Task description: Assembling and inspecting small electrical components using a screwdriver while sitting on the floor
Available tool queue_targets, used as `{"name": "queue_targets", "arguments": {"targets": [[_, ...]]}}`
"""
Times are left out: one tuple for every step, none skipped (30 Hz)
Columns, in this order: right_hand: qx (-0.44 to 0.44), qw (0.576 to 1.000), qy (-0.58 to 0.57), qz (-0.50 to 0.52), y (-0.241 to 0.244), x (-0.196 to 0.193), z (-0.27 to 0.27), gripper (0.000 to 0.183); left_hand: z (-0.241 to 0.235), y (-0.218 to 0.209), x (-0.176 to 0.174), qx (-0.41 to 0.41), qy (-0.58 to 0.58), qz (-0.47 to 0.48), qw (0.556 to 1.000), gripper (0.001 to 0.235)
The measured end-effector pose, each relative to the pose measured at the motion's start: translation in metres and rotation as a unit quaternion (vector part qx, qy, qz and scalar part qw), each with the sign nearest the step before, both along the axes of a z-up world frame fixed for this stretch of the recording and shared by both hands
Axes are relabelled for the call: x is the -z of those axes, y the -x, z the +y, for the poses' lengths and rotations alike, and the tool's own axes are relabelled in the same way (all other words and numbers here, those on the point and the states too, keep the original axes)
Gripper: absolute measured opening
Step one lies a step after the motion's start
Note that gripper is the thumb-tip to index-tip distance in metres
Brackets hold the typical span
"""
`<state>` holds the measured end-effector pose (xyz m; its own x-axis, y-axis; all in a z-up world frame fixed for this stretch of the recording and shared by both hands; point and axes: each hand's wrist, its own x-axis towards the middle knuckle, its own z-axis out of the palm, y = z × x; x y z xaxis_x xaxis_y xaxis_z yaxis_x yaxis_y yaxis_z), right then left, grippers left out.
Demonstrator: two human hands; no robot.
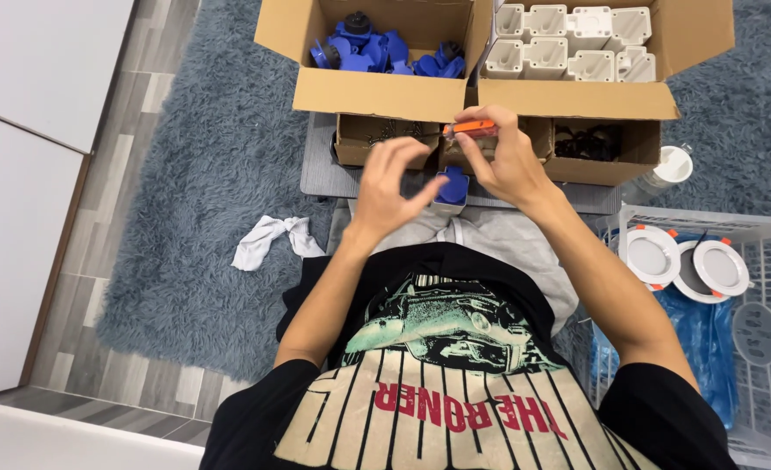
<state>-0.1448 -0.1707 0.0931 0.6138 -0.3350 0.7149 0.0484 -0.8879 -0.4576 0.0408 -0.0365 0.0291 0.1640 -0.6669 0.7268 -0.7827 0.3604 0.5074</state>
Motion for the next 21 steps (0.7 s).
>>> {"name": "queue_targets", "arguments": {"targets": [[-0.001, 1.000, -0.009, 0.001, 0.000, 0.001, 0.000, 0.036, -0.001, -0.006, -0.004, -0.016, 0.002, -0.007, 1.000, 0.049], [-0.003, 1.000, -0.019, 0.002, -0.001, 0.001, 0.000, 0.036, -0.001, -0.013, -0.008, -0.032, 0.005, -0.014, 0.999, 0.042], [-0.002, 1.000, -0.019, 0.001, 0.000, 0.002, -0.001, 0.036, 0.002, -0.017, -0.017, -0.032, 0.005, -0.015, 0.999, 0.042], [0.001, 1.000, -0.020, 0.001, 0.000, 0.003, -0.001, 0.036, 0.004, -0.021, -0.025, -0.048, -0.001, -0.026, 0.998, 0.041], [0.003, 1.000, -0.022, 0.001, 0.000, 0.004, -0.002, 0.036, 0.007, -0.025, -0.033, -0.065, -0.007, -0.036, 0.997, 0.041], [0.004, 1.000, -0.022, -0.001, 0.000, 0.005, -0.002, 0.036, 0.007, -0.028, -0.034, -0.064, -0.007, -0.038, 0.997, 0.041], [0.007, 1.000, -0.027, 0.004, 0.001, 0.006, -0.003, 0.036, 0.007, -0.030, -0.035, -0.080, -0.009, -0.046, 0.996, 0.040], [0.009, 0.999, -0.031, 0.009, 0.002, 0.007, -0.004, 0.036, 0.006, -0.032, -0.036, -0.095, -0.012, -0.055, 0.994, 0.039], [0.011, 0.999, -0.031, 0.007, 0.003, 0.009, -0.004, 0.036, 0.007, -0.032, -0.039, -0.094, -0.011, -0.057, 0.994, 0.039], [0.011, 0.999, -0.032, 0.010, 0.003, 0.011, -0.005, 0.036, 0.009, -0.031, -0.041, -0.095, -0.020, -0.051, 0.994, 0.036], [0.011, 0.999, -0.032, 0.013, 0.003, 0.013, -0.007, 0.036, 0.008, -0.031, -0.044, -0.096, -0.027, -0.046, 0.994, 0.032], [0.012, 0.999, -0.030, 0.011, 0.003, 0.012, -0.008, 0.036, 0.007, -0.031, -0.044, -0.094, -0.025, -0.048, 0.994, 0.032], [0.009, 0.999, -0.036, 0.011, 0.004, 0.013, -0.008, 0.037, 0.008, -0.031, -0.044, -0.090, -0.031, -0.048, 0.994, 0.031], [0.006, 0.999, -0.043, 0.012, 0.004, 0.013, -0.008, 0.037, 0.008, -0.030, -0.043, -0.086, -0.037, -0.047, 0.994, 0.029], [0.007, 0.999, -0.044, 0.011, 0.007, 0.009, -0.008, 0.037, 0.008, -0.031, -0.043, -0.085, -0.038, -0.048, 0.994, 0.029], [0.007, 0.999, -0.052, 0.005, 0.009, 0.005, -0.007, 0.038, 0.008, -0.031, -0.043, -0.084, -0.042, -0.044, 0.995, 0.030], [0.006, 0.998, -0.061, 0.000, 0.011, 0.001, -0.007, 0.039, 0.008, -0.031, -0.042, -0.084, -0.046, -0.040, 0.995, 0.030], [0.006, 0.998, -0.062, 0.000, 0.013, -0.004, -0.008, 0.039, 0.007, -0.031, -0.044, -0.084, -0.047, -0.040, 0.995, 0.030], [-0.010, 0.996, -0.081, -0.030, 0.014, -0.009, -0.009, 0.040, 0.007, -0.030, -0.045, -0.081, -0.047, -0.037, 0.995, 0.031], [-0.025, 0.993, -0.100, -0.060, 0.016, -0.014, -0.009, 0.042, 0.008, -0.030, -0.047, -0.078, -0.048, -0.033, 0.995, 0.032], [-0.026, 0.993, -0.100, -0.060, 0.022, -0.019, -0.009, 0.042, 0.008, -0.027, -0.050, -0.079, -0.047, -0.033, 0.995, 0.032]]}}
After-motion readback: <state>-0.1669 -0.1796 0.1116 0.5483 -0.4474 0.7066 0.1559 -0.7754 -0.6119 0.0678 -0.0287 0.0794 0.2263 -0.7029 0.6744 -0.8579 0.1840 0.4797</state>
